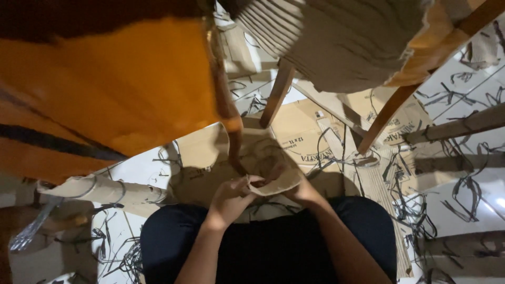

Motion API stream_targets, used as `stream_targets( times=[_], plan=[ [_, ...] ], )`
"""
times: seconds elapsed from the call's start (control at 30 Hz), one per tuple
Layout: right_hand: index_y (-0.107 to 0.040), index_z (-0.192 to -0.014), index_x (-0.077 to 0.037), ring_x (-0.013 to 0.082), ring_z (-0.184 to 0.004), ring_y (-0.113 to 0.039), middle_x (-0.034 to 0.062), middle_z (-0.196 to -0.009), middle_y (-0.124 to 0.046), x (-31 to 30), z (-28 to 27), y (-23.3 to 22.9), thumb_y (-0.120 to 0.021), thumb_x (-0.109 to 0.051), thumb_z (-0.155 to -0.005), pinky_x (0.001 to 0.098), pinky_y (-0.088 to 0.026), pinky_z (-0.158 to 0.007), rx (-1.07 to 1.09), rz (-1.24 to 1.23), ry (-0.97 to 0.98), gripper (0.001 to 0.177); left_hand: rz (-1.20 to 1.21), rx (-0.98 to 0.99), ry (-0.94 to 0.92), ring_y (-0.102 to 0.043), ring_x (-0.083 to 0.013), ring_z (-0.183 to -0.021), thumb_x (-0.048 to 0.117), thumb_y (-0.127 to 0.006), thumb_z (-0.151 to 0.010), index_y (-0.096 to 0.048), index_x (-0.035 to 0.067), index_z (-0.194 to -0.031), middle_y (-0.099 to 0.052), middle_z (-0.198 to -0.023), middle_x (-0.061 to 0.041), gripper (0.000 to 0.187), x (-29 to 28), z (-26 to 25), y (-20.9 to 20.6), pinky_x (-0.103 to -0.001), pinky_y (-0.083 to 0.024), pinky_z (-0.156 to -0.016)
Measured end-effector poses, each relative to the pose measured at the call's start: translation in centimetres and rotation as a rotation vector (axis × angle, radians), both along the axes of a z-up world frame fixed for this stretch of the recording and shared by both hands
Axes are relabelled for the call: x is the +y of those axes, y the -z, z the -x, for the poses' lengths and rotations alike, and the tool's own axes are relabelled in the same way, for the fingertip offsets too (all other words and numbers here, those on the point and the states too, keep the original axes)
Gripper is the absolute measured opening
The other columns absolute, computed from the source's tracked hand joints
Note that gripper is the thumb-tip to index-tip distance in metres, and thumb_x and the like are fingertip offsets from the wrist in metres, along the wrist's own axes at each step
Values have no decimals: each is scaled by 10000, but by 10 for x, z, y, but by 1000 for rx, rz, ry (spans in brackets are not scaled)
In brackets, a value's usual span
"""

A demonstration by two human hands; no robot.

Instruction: The person wraps pieces of cardboard or paper around the legs of wooden chairs and a table, securing the wrapping with thin black strips of material.

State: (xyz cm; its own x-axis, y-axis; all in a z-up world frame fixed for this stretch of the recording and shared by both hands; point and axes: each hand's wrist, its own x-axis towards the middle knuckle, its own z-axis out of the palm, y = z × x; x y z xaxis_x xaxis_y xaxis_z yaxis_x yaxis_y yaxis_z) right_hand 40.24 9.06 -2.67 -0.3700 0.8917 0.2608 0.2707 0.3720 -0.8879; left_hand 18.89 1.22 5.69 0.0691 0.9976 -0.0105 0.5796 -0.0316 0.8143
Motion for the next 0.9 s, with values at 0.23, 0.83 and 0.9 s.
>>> stream_targets(
  times=[0.23,0.83,0.9],
  plan=[
    [-749,-724,-2,253,-684,-682,175,-672,-701,-27,43,-59,-773,-100,-755,378,-542,-648,96,-43,50,105,-220,-8,-195,-692,-266,-718,203,-664,-918,-708,94,-932,-672,-790,-72,118,-14,30,-10,-366,-589,-660],
    [-759,-841,-40,286,-854,-645,187,-799,-703,22,99,-4,-650,1,-843,396,-512,-803,85,1,214,117,-190,-196,-361,-737,-352,-992,91,-694,-963,-666,27,-1057,-747,-960,-153,117,36,68,40,-469,-625,-821],
    [-735,-798,-85,150,-832,-592,83,-772,-682,21,103,-7,-708,-9,-818,307,-500,-777,112,-19,255,83,-187,-249,-334,-739,-331,-999,49,-667,-972,-647,50,-1086,-745,-957,-131,115,36,66,35,-466,-623,-840]
  ],
)
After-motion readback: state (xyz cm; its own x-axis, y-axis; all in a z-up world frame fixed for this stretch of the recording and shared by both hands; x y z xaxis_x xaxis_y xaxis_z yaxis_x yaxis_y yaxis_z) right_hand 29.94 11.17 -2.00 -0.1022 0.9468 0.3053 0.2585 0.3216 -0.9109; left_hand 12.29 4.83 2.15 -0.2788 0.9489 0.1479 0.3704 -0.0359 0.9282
